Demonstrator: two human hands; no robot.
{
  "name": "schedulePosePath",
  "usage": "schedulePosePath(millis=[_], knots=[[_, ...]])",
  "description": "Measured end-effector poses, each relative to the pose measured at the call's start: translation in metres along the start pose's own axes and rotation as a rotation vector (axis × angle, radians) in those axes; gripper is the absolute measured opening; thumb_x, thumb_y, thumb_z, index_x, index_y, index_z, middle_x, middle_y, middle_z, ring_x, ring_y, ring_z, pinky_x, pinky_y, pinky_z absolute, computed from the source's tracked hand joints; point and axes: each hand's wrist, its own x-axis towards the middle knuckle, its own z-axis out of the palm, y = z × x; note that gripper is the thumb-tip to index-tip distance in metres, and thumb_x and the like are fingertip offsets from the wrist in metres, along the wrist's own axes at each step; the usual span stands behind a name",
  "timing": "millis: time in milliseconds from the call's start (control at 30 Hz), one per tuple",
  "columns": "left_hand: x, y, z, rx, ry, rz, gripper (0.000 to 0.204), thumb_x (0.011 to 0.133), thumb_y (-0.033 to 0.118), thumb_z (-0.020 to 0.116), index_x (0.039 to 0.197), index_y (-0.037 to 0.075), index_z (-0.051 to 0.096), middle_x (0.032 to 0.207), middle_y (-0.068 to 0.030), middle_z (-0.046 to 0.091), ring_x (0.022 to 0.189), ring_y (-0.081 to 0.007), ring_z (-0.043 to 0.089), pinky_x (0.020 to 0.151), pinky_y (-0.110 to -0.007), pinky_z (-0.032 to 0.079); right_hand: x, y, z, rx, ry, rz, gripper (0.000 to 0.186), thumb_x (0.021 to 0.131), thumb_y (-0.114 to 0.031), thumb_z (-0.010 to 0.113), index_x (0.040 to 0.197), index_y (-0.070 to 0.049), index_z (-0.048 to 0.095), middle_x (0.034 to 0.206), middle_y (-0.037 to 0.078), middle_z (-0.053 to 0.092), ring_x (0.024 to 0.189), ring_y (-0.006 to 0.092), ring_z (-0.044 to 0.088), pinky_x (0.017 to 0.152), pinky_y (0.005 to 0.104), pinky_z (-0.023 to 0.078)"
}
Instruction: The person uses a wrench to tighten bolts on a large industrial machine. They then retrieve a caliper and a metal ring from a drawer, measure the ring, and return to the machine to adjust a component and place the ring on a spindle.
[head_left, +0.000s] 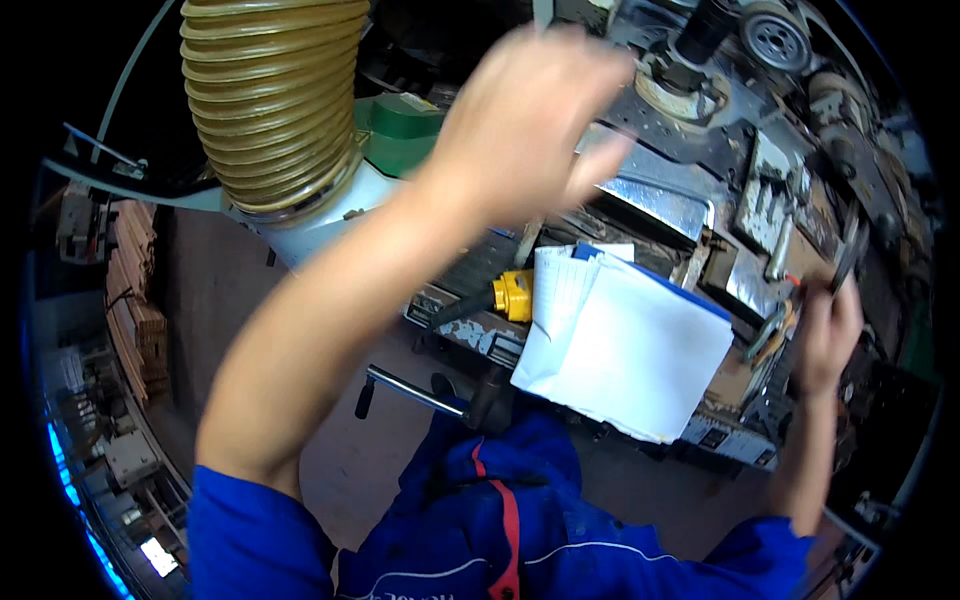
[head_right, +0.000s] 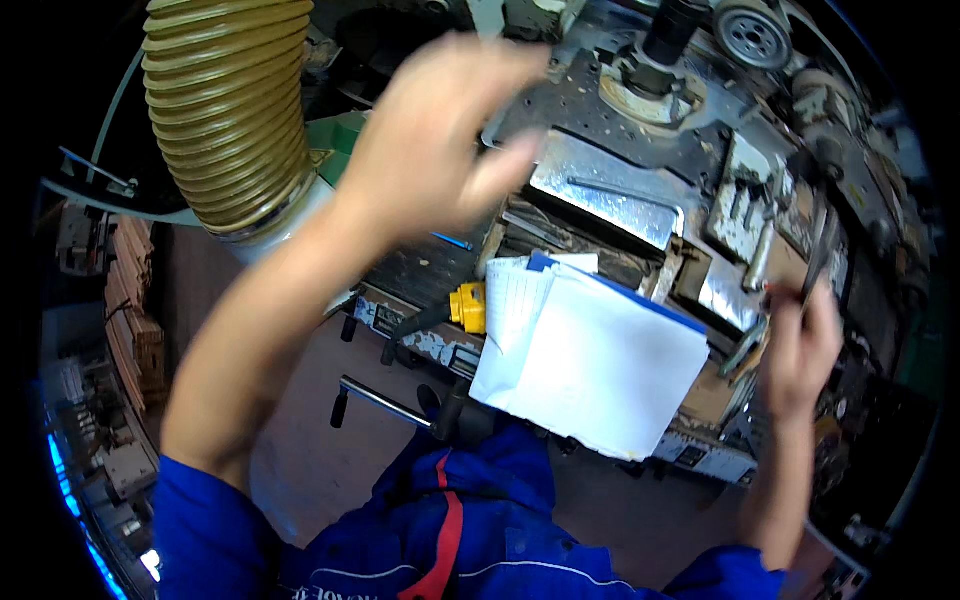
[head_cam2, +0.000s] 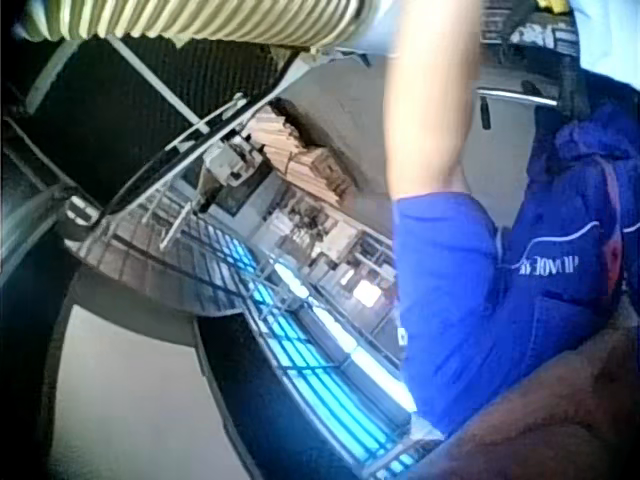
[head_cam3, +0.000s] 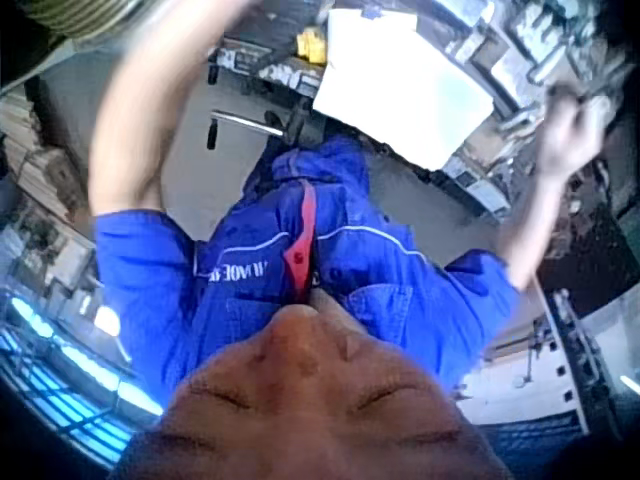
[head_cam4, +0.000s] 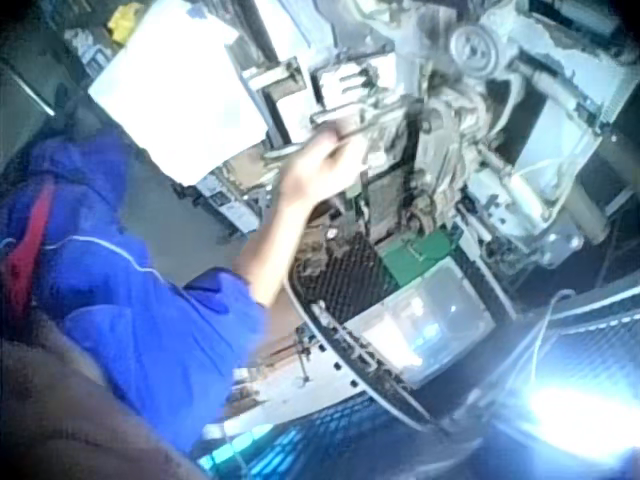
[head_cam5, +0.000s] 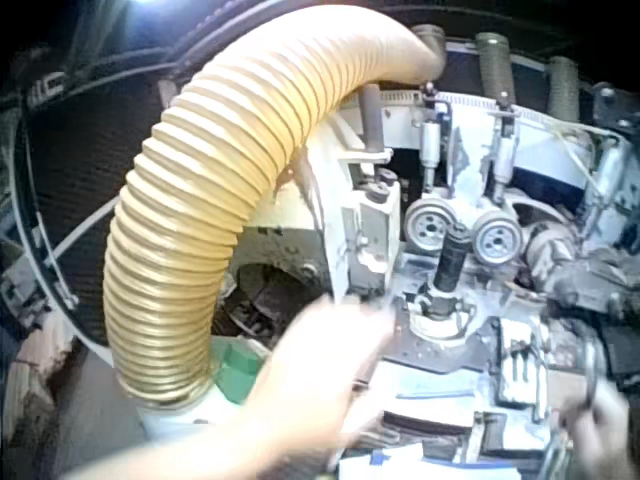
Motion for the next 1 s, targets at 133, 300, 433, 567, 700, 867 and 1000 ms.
schedulePosePath(millis=[133, 300, 433, 567, 700, 867, 1000], knots=[[-0.188, 0.084, -0.053, -0.275, -0.287, -0.275, 0.035, 0.082, 0.020, 0.078, 0.112, 0.003, 0.073, 0.106, -0.0153, 0.074, 0.099, -0.0331, 0.070, 0.091, -0.044, 0.055, -0.200, 0.058, 0.021, 0.026, 0.234, 0.382, 0.024, 0.110, -0.021, 0.050, 0.104, 0.000, 0.061, 0.087, 0.002, 0.057, 0.078, 0.0096, 0.051, 0.071, 0.0251, 0.041], [-0.344, 0.118, -0.088, -0.325, -0.425, -0.683, 0.034, 0.081, 0.018, 0.079, 0.111, 0.001, 0.073, 0.108, -0.0163, 0.073, 0.105, -0.0361, 0.068, 0.093, -0.044, 0.054, -0.345, 0.116, 0.075, -0.227, 0.573, 0.611, 0.031, 0.110, -0.024, 0.051, 0.108, 0.005, 0.063, 0.097, 0.014, 0.063, 0.091, 0.0250, 0.058, 0.083, 0.0365, 0.046], [-0.384, 0.104, -0.103, -0.349, -0.532, -0.624, 0.039, 0.083, 0.016, 0.078, 0.117, 0.000, 0.070, 0.121, -0.0203, 0.069, 0.115, -0.0384, 0.064, 0.099, -0.046, 0.052, -0.356, 0.162, 0.109, -0.587, 0.624, 0.780, 0.043, 0.108, -0.033, 0.050, 0.116, 0.006, 0.066, 0.114, 0.024, 0.065, 0.109, 0.0417, 0.057, 0.097, 0.0482, 0.042], [-0.396, 0.095, -0.095, -0.312, -0.691, -0.439, 0.051, 0.083, 0.028, 0.078, 0.125, 0.001, 0.066, 0.126, -0.0199, 0.067, 0.120, -0.0395, 0.061, 0.106, -0.049, 0.045, -0.348, 0.171, 0.134, -0.800, 0.762, 0.778, 0.049, 0.106, -0.040, 0.051, 0.119, 0.004, 0.068, 0.128, 0.024, 0.064, 0.124, 0.0417, 0.053, 0.110, 0.0515, 0.035], [-0.403, 0.122, -0.063, -0.322, -0.801, -0.329, 0.070, 0.081, 0.043, 0.079, 0.131, -0.003, 0.061, 0.119, -0.0210, 0.068, 0.114, -0.0373, 0.063, 0.104, -0.048, 0.045, -0.357, 0.181, 0.136, -0.786, 0.767, 0.761, 0.050, 0.103, -0.042, 0.056, 0.120, 0.003, 0.069, 0.129, 0.023, 0.064, 0.126, 0.0410, 0.053, 0.110, 0.0505, 0.036], [-0.398, 0.157, -0.018, -0.367, -0.960, -0.572, 0.092, 0.079, 0.051, 0.081, 0.141, -0.006, 0.045, 0.101, -0.0252, 0.072, 0.096, -0.0419, 0.071, 0.089, -0.048, 0.055, -0.361, 0.193, 0.135, -0.863, 0.824, 0.707, 0.046, 0.102, -0.040, 0.058, 0.120, 0.001, 0.069, 0.127, 0.020, 0.066, 0.122, 0.0412, 0.055, 0.109, 0.0491, 0.038], [-0.382, 0.159, -0.006, -0.372, -1.147, -0.817, 0.096, 0.078, 0.051, 0.081, 0.144, -0.006, 0.040, 0.098, -0.0273, 0.074, 0.092, -0.0430, 0.074, 0.083, -0.050, 0.057, -0.346, 0.172, 0.145, -0.795, 0.841, 0.758, 0.044, 0.102, -0.038, 0.057, 0.122, -0.001, 0.069, 0.130, 0.016, 0.065, 0.126, 0.0397, 0.052, 0.110, 0.0483, 0.036]])
